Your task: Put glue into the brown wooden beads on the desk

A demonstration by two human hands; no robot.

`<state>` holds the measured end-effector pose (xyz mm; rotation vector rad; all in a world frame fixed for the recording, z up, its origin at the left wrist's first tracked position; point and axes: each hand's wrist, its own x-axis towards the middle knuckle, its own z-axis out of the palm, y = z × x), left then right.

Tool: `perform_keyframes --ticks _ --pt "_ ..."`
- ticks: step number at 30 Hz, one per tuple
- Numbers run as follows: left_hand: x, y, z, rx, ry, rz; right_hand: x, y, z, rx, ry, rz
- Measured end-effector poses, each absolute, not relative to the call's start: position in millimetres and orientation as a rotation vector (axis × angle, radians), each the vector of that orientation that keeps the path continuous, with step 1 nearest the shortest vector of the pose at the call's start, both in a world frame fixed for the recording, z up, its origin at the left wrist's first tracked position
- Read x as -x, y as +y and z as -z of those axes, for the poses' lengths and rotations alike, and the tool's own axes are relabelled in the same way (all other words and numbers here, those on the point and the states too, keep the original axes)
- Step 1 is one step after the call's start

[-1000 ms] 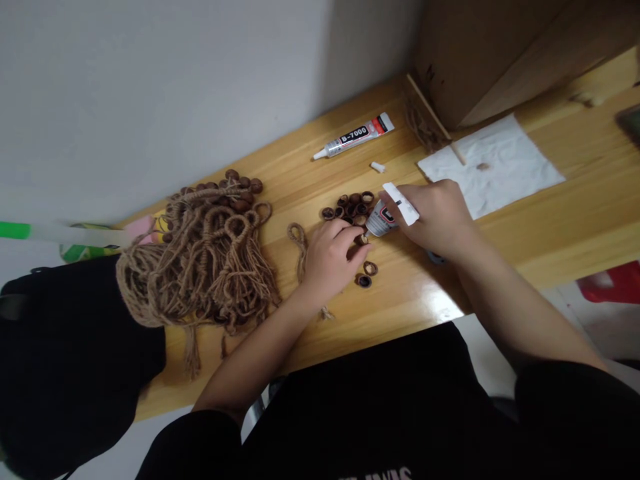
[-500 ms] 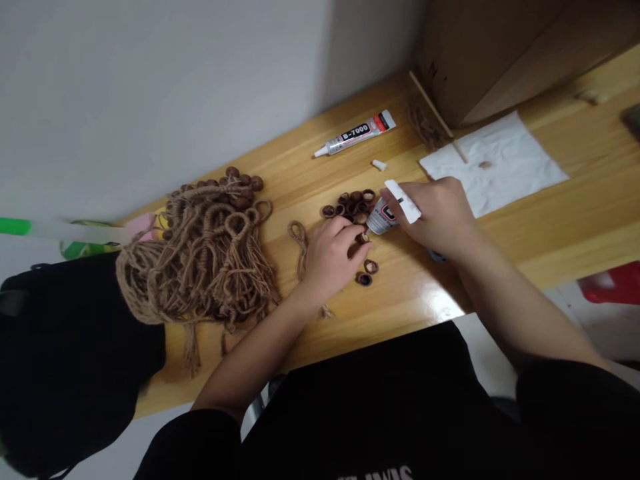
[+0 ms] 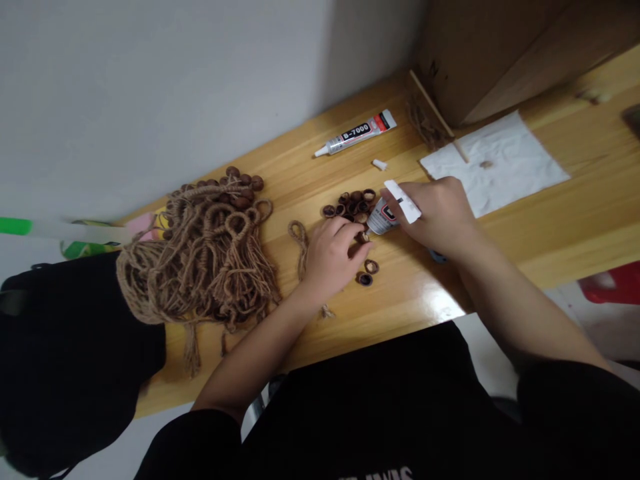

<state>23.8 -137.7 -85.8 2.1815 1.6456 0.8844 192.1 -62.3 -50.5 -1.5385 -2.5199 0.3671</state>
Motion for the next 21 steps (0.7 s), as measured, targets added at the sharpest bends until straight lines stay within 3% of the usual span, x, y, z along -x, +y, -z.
perform_keyframes --ticks 21 --pt "-23.0 -137.1 86.6 -2.199 1.621 -0.905 -193.0 -63.4 48.2 1.578 -2.517 -0.353"
